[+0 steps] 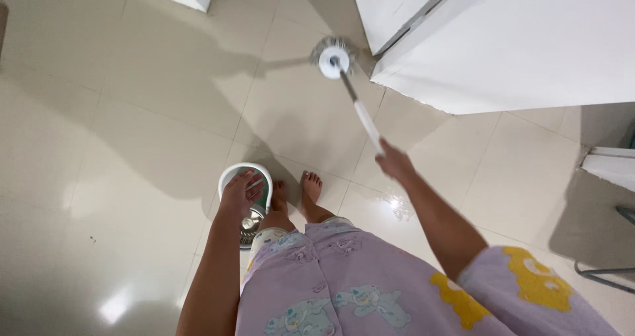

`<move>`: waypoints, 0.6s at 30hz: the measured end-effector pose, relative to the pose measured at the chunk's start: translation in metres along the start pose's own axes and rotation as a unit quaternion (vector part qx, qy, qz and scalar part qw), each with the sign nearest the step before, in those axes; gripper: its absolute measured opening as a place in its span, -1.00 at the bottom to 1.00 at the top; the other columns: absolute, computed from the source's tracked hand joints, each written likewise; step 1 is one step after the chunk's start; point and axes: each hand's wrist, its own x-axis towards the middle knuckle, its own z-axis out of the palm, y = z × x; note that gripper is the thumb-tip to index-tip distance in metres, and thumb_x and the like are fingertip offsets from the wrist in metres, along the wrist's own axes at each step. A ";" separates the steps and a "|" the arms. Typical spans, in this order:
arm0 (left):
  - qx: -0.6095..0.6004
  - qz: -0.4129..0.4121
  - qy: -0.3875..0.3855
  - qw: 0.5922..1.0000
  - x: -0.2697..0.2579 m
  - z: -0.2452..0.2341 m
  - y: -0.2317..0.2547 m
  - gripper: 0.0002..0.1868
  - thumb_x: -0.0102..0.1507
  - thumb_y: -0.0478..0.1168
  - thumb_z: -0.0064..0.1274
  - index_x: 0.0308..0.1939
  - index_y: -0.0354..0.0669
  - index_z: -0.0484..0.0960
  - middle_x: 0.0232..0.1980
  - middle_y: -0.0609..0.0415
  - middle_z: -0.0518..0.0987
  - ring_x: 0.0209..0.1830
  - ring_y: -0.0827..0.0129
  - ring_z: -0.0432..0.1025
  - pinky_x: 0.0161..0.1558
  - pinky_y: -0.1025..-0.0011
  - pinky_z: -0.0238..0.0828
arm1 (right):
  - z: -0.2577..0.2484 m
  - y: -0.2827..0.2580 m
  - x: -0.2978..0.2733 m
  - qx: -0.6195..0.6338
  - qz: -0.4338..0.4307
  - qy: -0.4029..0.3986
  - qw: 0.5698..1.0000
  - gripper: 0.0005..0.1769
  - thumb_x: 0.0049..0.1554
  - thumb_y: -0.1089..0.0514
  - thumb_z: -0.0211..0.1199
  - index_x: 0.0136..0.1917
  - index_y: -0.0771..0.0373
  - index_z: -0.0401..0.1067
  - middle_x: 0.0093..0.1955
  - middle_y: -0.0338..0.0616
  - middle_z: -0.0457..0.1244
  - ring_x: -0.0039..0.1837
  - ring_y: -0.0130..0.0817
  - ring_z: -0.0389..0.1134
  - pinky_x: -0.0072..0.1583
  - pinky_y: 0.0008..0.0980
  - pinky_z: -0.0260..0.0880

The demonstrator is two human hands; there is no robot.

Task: Mopping a tiled floor with a spin mop and bucket.

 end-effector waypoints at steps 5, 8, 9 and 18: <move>-0.023 0.023 -0.028 0.999 -0.012 -0.014 0.008 -0.66 0.35 -0.13 0.00 0.19 -0.09 0.52 0.05 0.02 0.66 0.01 0.22 0.54 0.08 0.23 0.47 | -0.031 -0.058 0.013 0.021 0.008 -0.014 1.000 -0.14 0.23 -0.03 0.14 0.71 -0.14 -0.12 -0.10 -0.01 0.38 -0.27 -0.32 0.34 -0.23 -0.29 0.43; -0.039 0.020 -0.022 0.999 -0.001 -0.024 0.004 -0.69 0.37 -0.13 0.03 0.18 -0.09 0.53 0.01 0.06 0.63 -0.02 0.26 0.52 0.07 0.21 0.50 | -0.014 -0.040 0.008 0.034 0.006 -0.015 0.999 -0.11 0.20 -0.03 0.17 0.70 -0.16 -0.12 -0.07 -0.02 0.37 -0.27 -0.31 0.36 -0.24 -0.30 0.43; -0.052 0.015 -0.018 0.998 0.005 -0.032 0.001 -0.70 0.39 -0.14 0.07 0.18 -0.11 0.54 -0.02 0.08 0.60 -0.04 0.30 0.50 0.08 0.20 0.53 | 0.001 -0.029 0.007 0.032 -0.004 -0.012 0.999 -0.09 0.20 -0.06 0.20 0.70 -0.16 -0.14 -0.02 0.00 0.37 -0.27 -0.30 0.37 -0.25 -0.29 0.45; 0.039 0.010 -0.019 0.999 0.010 -0.032 0.039 -0.68 0.38 -0.10 -0.01 0.19 -0.03 0.53 -0.01 0.08 0.67 -0.09 0.29 0.57 -0.01 0.25 0.50 | 0.060 0.061 -0.187 -0.178 0.054 -0.169 0.968 -0.10 0.30 -0.03 0.10 0.69 -0.47 -0.36 -0.05 -0.02 0.42 -0.23 -0.31 0.41 -0.14 -0.35 0.57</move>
